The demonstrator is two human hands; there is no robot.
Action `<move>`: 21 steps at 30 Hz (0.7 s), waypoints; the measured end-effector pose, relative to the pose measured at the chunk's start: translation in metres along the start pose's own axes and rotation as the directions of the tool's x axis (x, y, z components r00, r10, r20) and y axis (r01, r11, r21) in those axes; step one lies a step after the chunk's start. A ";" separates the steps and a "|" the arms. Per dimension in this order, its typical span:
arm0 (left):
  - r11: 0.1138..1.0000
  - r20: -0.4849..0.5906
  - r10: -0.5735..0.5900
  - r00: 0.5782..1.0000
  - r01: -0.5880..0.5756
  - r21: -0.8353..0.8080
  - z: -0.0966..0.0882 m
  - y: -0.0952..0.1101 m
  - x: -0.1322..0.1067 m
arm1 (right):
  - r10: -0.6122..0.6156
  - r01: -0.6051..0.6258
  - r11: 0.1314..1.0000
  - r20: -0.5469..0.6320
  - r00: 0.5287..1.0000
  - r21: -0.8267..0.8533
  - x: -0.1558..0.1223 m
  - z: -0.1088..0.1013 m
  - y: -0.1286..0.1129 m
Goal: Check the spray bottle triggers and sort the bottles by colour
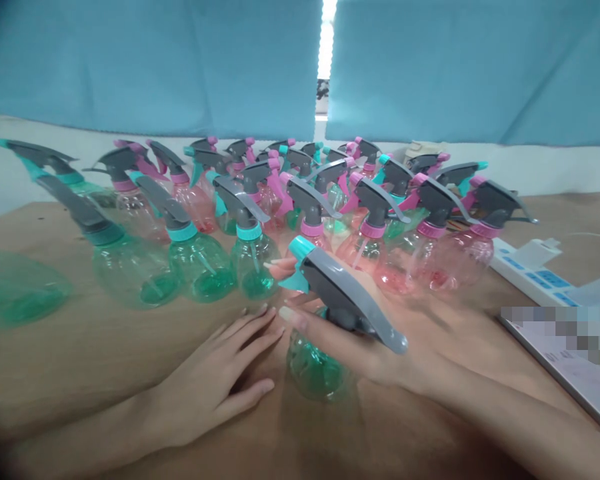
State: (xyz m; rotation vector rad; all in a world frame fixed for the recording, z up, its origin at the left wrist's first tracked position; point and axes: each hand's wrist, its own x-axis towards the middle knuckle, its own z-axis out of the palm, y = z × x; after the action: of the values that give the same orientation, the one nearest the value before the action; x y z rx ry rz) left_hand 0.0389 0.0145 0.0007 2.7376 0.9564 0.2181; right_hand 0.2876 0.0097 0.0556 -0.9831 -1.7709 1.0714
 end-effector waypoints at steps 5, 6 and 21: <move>1.000 -0.003 0.014 1.000 -0.014 0.017 0.001 0.000 0.000 | 0.017 -0.017 1.000 -0.007 1.000 -0.023 -0.001 0.000 0.002; 1.000 0.001 0.015 1.000 -0.015 0.020 0.000 0.000 0.000 | 0.019 -0.019 0.999 -0.007 1.000 -0.027 -0.001 0.000 0.003; 0.999 0.021 0.000 1.000 -0.001 0.040 0.001 0.000 -0.001 | -0.060 0.061 0.993 0.012 0.998 -0.097 0.001 0.002 -0.005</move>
State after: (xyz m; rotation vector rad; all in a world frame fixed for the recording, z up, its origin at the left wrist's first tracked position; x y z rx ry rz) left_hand 0.0381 0.0142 0.0001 2.7708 0.9651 0.1708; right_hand 0.2848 0.0089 0.0596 -0.9779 -1.8630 0.9609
